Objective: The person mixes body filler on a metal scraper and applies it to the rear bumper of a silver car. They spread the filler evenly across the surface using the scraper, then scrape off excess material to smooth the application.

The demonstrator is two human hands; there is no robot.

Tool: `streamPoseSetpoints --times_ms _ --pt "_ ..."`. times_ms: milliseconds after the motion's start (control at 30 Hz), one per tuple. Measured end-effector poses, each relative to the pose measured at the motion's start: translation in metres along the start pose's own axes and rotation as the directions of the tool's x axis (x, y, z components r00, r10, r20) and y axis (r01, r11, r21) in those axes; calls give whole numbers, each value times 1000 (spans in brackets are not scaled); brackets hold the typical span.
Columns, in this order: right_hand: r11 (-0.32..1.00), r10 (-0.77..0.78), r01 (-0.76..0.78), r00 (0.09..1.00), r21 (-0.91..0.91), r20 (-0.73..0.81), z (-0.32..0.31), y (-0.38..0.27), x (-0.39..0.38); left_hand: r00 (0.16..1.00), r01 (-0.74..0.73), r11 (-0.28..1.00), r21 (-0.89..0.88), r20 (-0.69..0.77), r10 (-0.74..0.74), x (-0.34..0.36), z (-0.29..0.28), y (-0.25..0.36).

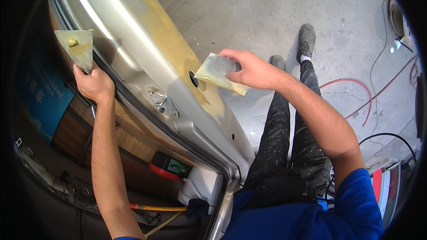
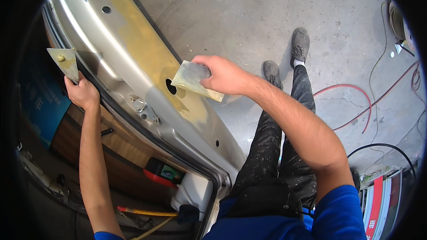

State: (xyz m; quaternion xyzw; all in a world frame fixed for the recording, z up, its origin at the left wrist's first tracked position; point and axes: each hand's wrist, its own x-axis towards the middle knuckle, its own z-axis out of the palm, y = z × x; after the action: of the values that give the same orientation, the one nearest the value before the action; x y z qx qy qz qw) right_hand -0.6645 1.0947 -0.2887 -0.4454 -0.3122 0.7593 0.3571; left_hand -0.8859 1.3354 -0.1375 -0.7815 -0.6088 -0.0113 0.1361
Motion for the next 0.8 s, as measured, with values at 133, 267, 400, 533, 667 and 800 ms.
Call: streamPoseSetpoints --times_ms 133,267,400,533,667,800 --pt "999 38 -40 998 29 48 0 3 8 999 -25 1000 -7 -25 25 -1 0 1" --pt "998 26 -30 996 48 83 -1 8 11 1000 -18 1000 -15 -18 17 0 -1 2" --pt "990 77 -95 984 108 159 0 14 10 1000 -12 1000 -10 -10 12 0 0 0" --pt "959 149 -206 952 196 269 -4 14 9 1000 -11 1000 -24 -29 10 -1 0 0" --pt "931 209 -279 936 235 284 3 17 8 1000 -14 1000 -17 -23 14 0 0 0" --pt "858 293 -394 903 329 314 8 15 7 1000 -8 1000 -22 -14 8 0 0 -2"
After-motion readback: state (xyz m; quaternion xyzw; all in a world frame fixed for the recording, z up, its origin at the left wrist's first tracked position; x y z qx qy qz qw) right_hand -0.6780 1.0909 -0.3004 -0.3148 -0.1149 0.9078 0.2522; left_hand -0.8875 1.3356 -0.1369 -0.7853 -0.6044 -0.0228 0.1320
